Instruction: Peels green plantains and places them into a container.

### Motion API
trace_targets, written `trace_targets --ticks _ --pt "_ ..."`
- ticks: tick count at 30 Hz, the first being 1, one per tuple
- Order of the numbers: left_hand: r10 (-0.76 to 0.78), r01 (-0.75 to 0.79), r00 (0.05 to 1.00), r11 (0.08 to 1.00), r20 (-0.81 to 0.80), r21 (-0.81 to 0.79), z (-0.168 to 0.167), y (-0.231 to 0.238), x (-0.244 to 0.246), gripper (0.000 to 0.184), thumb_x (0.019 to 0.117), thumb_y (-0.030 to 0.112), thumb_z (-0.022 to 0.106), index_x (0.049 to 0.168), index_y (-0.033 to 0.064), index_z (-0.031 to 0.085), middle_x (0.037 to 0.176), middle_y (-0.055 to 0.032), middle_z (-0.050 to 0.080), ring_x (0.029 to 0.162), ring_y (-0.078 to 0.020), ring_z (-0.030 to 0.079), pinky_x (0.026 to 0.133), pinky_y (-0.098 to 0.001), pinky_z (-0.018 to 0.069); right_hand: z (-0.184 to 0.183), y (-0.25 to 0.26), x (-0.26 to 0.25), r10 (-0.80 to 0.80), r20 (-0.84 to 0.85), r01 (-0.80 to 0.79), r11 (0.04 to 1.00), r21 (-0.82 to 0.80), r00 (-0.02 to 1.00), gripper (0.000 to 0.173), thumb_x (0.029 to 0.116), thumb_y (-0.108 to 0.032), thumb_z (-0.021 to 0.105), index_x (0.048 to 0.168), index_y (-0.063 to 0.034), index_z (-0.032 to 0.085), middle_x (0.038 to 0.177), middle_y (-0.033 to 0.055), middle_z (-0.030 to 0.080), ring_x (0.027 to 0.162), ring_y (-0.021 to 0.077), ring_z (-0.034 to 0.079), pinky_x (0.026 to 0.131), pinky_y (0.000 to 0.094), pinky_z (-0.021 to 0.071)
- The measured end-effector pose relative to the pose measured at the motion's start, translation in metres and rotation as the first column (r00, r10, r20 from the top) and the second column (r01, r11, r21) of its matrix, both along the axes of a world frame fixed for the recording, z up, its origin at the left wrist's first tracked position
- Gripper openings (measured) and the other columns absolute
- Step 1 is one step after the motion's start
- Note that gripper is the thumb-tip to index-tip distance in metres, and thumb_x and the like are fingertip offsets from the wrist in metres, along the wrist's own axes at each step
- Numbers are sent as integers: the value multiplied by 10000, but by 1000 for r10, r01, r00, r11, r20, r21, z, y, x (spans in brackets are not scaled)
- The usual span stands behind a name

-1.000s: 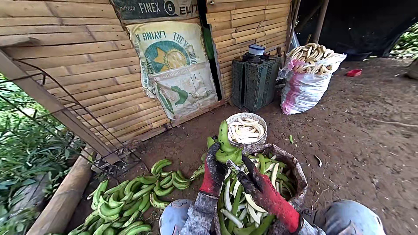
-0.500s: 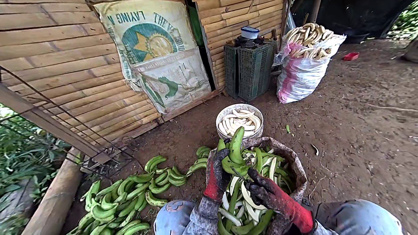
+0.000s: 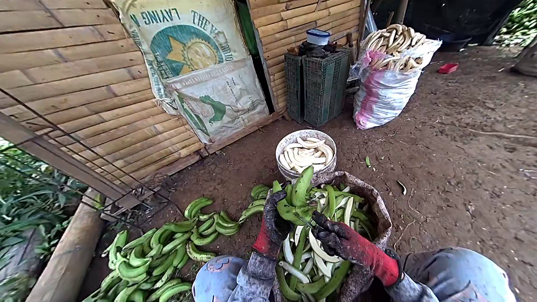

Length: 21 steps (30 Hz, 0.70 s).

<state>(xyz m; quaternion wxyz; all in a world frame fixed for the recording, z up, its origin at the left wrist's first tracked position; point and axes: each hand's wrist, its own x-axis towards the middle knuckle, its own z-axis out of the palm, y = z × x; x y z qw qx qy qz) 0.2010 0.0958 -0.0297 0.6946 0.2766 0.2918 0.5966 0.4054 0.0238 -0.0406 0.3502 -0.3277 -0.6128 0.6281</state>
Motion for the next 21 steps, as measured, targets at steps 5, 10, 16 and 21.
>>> trace_targets --ticks 5,10,16,21 --pt "124 -115 980 991 -154 67 -18 -4 6 437 929 123 544 1347 9 489 1106 -174 665 949 -258 695 803 -444 606 -9 3 1 -134 -35 130 987 -95 990 386 1063 -259 496 1394 -62 530 668 -99 520 523 1 470 508 180 424" --pt "287 -186 797 954 -532 236 -17 -10 18 707 838 106 612 1505 13 398 1337 -153 575 1137 -176 609 948 -322 530 -18 0 -7 -283 65 289 952 -101 957 395 1059 -247 537 1390 -33 565 710 -58 584 542 19 509 535 203 460" --pt "550 -42 480 793 -683 608 -34 -22 27 735 865 68 649 1495 -136 330 1473 -299 461 1352 -247 500 1138 -314 401 -36 7 -17 -396 50 398 896 -195 917 462 1064 -239 543 1466 -15 500 725 -32 598 522 33 498 498 203 438" --pt "694 262 395 544 -603 797 -55 -16 23 647 803 194 717 1382 -47 557 1307 -288 571 1216 -294 581 1066 -373 467 -45 5 -15 -406 -3 381 859 -341 914 348 1076 -231 517 1362 -42 575 661 -36 566 496 35 494 455 192 412"
